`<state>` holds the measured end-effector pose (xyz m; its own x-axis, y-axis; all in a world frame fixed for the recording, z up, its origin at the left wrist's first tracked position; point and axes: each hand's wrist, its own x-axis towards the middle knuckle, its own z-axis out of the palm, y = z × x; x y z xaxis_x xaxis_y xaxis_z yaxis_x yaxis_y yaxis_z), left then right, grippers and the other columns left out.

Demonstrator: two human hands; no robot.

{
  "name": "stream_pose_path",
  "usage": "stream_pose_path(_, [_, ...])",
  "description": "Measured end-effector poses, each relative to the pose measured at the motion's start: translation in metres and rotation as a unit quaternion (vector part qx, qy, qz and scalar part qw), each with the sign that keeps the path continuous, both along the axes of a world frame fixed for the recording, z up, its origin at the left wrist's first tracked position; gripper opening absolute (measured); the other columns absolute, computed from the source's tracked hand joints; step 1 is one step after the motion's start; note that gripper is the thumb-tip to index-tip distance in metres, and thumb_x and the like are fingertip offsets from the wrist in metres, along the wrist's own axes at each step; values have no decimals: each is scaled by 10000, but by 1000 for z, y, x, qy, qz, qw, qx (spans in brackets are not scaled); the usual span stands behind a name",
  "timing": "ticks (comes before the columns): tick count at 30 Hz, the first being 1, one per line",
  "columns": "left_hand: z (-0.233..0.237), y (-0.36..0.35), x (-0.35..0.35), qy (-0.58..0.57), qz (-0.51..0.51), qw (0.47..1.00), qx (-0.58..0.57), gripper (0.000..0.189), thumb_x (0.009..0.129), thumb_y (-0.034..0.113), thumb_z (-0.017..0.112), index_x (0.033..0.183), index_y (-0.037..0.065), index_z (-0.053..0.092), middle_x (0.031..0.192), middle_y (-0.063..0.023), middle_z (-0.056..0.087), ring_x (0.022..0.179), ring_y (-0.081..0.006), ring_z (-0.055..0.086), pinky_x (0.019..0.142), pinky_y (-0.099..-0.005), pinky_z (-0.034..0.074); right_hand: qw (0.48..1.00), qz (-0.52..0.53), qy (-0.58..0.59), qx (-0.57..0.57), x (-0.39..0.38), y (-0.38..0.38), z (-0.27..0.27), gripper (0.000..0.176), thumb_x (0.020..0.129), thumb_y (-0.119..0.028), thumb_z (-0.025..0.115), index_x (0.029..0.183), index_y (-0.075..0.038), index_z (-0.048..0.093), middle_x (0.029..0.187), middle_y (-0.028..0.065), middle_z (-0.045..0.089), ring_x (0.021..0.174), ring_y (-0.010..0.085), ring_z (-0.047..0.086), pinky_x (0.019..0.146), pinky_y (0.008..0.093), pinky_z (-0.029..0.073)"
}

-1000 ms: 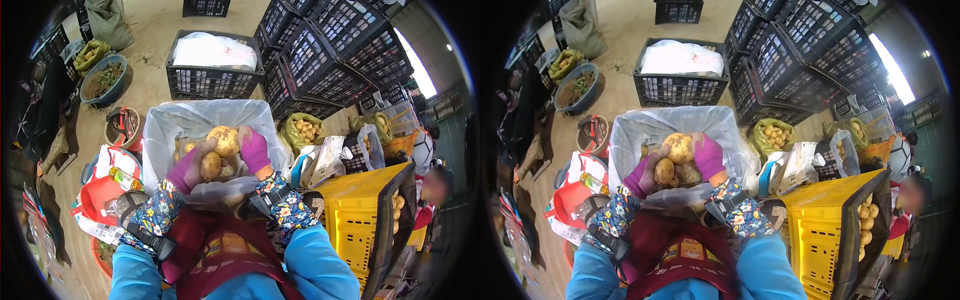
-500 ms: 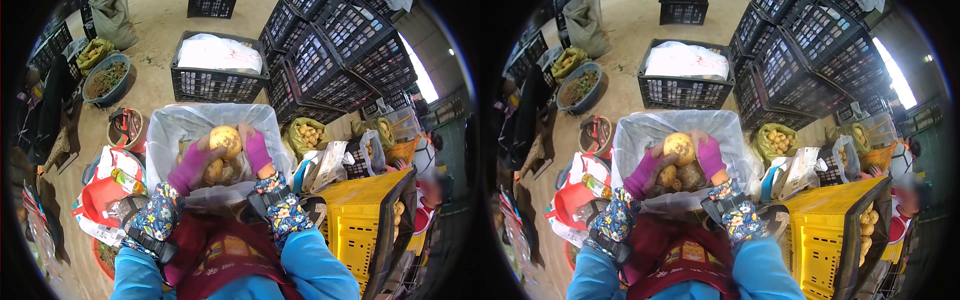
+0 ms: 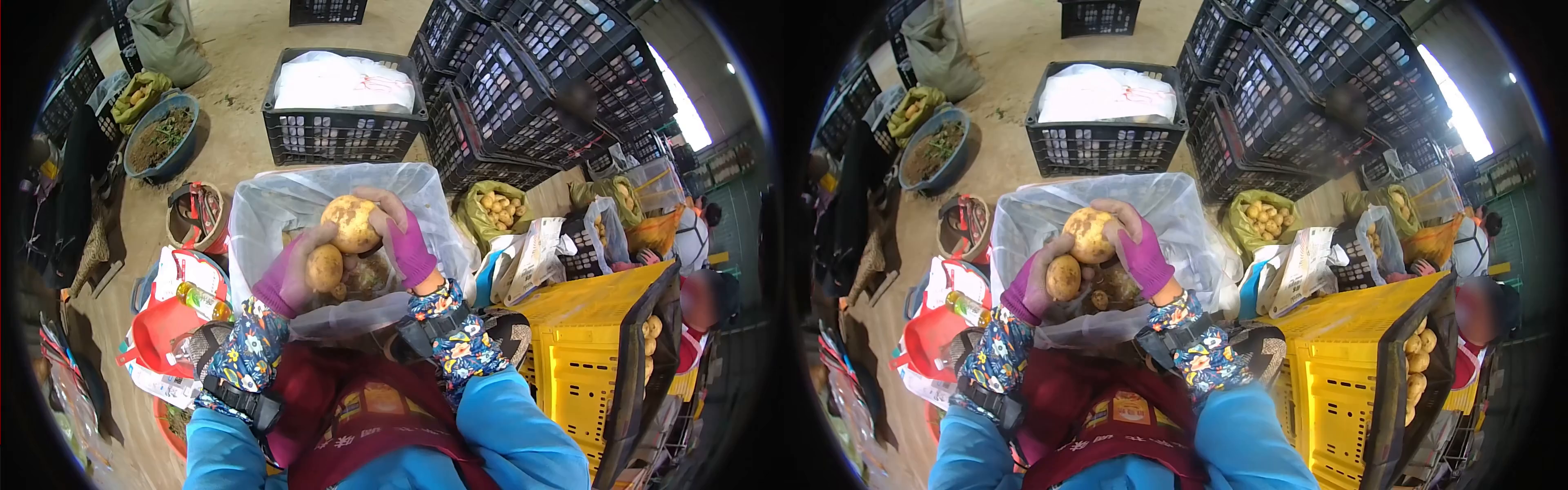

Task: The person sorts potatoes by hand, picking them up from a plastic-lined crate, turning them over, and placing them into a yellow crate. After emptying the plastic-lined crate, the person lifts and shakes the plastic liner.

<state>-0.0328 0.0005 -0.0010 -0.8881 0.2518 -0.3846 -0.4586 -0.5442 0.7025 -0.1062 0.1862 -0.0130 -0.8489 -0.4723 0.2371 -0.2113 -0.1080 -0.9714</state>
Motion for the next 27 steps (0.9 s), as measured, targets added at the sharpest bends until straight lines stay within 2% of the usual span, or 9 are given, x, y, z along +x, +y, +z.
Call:
stream_pose_path(7, [-1, -5, -1, -4, -24, 1000, 10, 426, 970, 364, 521, 1170, -6, 585, 976, -145, 679, 872, -195, 674, 714, -270, 547, 982, -88, -164, -31, 5, -10, -8, 498, 1024, -408, 445, 1345, -31, 504, 1241, 96, 612, 1068, 195, 615, 936, 320, 496])
stream_pose_path(8, [-7, -11, -6, 215, -15, 956, -202, 409, 949, 314, 555, 1216, 5, 569, 1063, -150, 654, 956, -208, 653, 762, -279, 545, 977, -68, -199, -23, 8, -10, -5, 525, 1016, -434, 451, 1357, -36, 489, 1244, 91, 609, 1075, 197, 613, 941, 324, 497])
stream_pose_path(9, [-15, -18, -12, 410, -3, 822, -396, 416, 929, 264, 589, 1261, 16, 553, 1150, -155, 630, 1041, -220, 631, 810, -288, 542, 971, -47, -236, -13, 14, -8, 0, 552, 1009, -460, 458, 1369, -41, 474, 1247, 86, 605, 1083, 199, 610, 946, 328, 498])
stream_pose_path(11, [-9, -15, -11, 500, 19, 711, -494, 501, 877, 163, 650, 1346, 47, 514, 1295, -152, 568, 1186, -237, 569, 899, -309, 523, 948, 11, -316, -46, 19, -3, 4, 591, 979, -460, 521, 1398, -51, 432, 1265, 85, 576, 1119, 207, 592, 955, 336, 498])
stream_pose_path(13, [2, 2, -5, 346, 42, 869, -350, 655, 814, 61, 705, 1424, 88, 467, 1411, -137, 493, 1309, -247, 486, 981, -335, 489, 904, 86, -397, -133, 20, 1, 5, 656, 934, -407, 634, 1430, -61, 379, 1294, 91, 527, 1175, 221, 559, 962, 343, 496])
stream_pose_path(16, [-14, -2, -7, 332, 39, 865, -374, 755, 773, -2, 730, 1460, 79, 428, 1412, -128, 504, 1319, -245, 481, 1023, -352, 457, 991, 12, -109, -78, 19, 1, -16, 792, 842, -259, 765, 1469, -73, 317, 1345, 72, 512, 1150, 212, 581, 973, 370, 497])
stream_pose_path(19, [-26, -6, -9, 347, 45, 836, -424, 757, 773, 33, 746, 1457, 52, 423, 1398, -146, 520, 1291, -239, 510, 1021, -345, 458, 997, -6, 73, -17, 14, 3, -16, 872, 774, -123, 810, 1474, -76, 293, 1380, 92, 485, 1184, 207, 556, 999, 374, 482])
stream_pose_path(24, [-16, 0, -4, 376, 6, 846, -377, 699, 813, 46, 714, 1447, 12, 422, 1391, -160, 533, 1285, -262, 514, 1030, -378, 448, 933, -21, -294, -207, 24, 7, -6, 682, 783, -103, 785, 1365, -53, 433, 1248, 87, 576, 1128, 214, 597, 943, 364, 518])
stream_pose_path(27, [-11, 2, 0, 287, 22, 922, -260, 635, 886, 89, 633, 1469, 29, 389, 1405, -152, 499, 1219, -253, 555, 914, -330, 520, 967, -213, 106, -91, 43, 51, 30, 572, 854, -274, 734, 1327, -56, 496, 1220, 114, 611, 1120, 228, 609, 898, 368, 536])
